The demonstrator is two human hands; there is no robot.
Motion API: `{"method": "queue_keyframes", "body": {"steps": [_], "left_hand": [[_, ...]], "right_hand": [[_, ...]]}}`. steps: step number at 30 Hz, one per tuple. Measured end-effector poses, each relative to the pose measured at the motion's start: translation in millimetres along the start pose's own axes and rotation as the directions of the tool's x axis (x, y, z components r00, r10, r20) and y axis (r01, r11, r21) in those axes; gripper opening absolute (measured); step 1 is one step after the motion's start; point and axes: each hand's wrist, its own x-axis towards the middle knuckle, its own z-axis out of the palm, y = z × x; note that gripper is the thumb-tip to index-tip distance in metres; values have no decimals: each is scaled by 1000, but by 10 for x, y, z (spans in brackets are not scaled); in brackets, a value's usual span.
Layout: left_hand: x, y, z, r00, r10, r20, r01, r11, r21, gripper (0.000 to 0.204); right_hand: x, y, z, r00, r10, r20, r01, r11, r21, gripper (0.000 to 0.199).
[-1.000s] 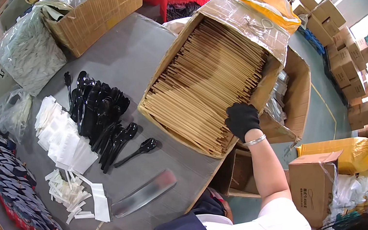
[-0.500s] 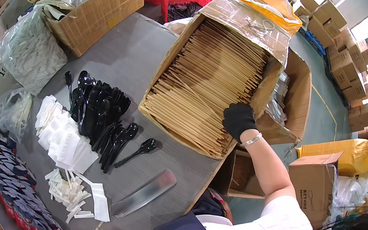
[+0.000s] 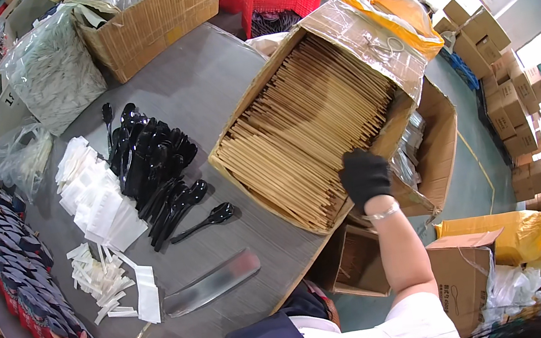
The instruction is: Packaging various plastic components and items into long tubes at an industrial workstation.
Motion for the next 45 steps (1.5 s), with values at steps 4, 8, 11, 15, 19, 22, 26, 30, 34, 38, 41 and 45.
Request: {"method": "queue_keyframes", "body": {"steps": [4,8,11,15,19,22,26,30,34,38,41,45], "left_hand": [[-20,56,-22,997,-66,45,67,998,-22,113],[-25,76,1,997,-61,38,63,998,-28,112],[11,42,72,1000,-23,19,23,999,-34,111],[-12,89,74,999,-45,-3,45,999,-21,112],[-61,-25,76,993,-30,-111,30,1000,-5,113],[-131,-30,111,995,-19,-98,17,1000,-25,114],[-279,-220,26,997,-12,-74,8,999,-54,113],[-475,-117,35,998,36,-44,-38,997,-60,111],[-675,-150,14,996,-46,72,53,993,-101,110],[-912,-393,-125,1000,15,10,-14,995,-102,110],[-1065,157,-318,978,123,168,-100,985,-141,112],[-1284,317,-418,966,117,230,-91,988,-124,115]], "right_hand": [[-396,272,-203,791,238,-564,77,875,478,10],[-1180,595,756,662,659,-357,139,360,923,10],[-2108,821,1920,550,828,109,319,-329,889,12],[-3440,406,2434,522,836,168,-782,391,486,22],[-3753,245,2297,362,737,571,-932,262,252,28],[-3789,434,2259,342,693,635,-932,336,135,30],[-3606,765,2201,330,713,618,-917,397,31,34],[-3358,911,2319,272,735,621,-930,366,-27,35],[-2857,620,2648,604,610,513,-797,481,366,26],[-1839,-264,1767,976,214,-47,-81,552,830,17],[-1430,-464,686,994,71,-88,17,678,735,12],[-1080,-448,9,930,-19,-368,330,486,809,11]]}}
